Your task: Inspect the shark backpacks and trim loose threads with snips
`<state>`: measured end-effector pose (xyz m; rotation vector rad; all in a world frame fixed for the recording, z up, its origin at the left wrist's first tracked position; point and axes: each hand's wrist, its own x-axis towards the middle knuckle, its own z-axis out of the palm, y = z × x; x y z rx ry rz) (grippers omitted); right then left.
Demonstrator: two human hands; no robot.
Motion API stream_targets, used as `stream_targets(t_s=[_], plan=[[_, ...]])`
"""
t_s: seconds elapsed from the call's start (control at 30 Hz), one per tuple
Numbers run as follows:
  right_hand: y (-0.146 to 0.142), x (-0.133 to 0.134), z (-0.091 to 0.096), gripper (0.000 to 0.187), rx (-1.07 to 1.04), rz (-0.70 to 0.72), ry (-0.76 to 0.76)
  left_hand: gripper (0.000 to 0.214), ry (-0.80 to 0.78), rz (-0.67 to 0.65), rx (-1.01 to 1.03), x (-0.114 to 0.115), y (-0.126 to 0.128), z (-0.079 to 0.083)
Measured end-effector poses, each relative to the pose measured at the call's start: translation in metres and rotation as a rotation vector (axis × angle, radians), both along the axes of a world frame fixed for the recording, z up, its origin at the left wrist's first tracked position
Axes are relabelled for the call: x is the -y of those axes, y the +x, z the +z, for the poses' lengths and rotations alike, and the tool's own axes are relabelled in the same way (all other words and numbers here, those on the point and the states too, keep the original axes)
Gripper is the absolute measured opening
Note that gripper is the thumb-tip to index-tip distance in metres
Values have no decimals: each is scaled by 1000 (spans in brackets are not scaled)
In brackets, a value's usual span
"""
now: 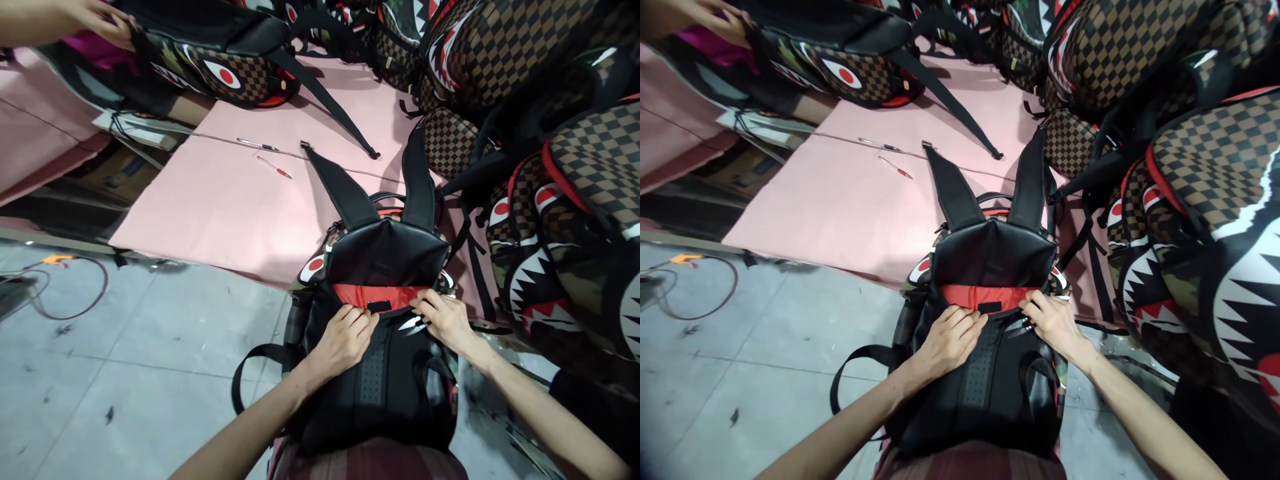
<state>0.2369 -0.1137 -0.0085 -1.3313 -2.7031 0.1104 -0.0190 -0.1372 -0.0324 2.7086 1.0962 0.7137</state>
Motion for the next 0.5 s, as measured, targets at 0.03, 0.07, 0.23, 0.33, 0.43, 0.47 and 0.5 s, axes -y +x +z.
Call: stream_targets(t_s=[0.03,0.07,0.23,0.33,0.43,0.47,0.5], plan=[[3,8,-9,31,-42,-11,46,27,-1,-14,-3,2,0,-1],[5,15,-17,32,-80,-21,88,27,-2,-22,-1,5,1,-1],[10,26,-25,38,-173,-29,121,27,-14,-29,16,12,3,-6],[6,8,-15,40,-316,-97,-9,27,7,0,56,-5,2,-2],[-4,-35,-5,31,-404,-240,-43,25,39,135,32,-47,4,10],[-7,-50,-3,29,-424,-303,-40,25,10,196,-13,-62,5,14],[-9,-62,-2,24,-460,-344,-37,24,-36,240,-46,-77,6,19]])
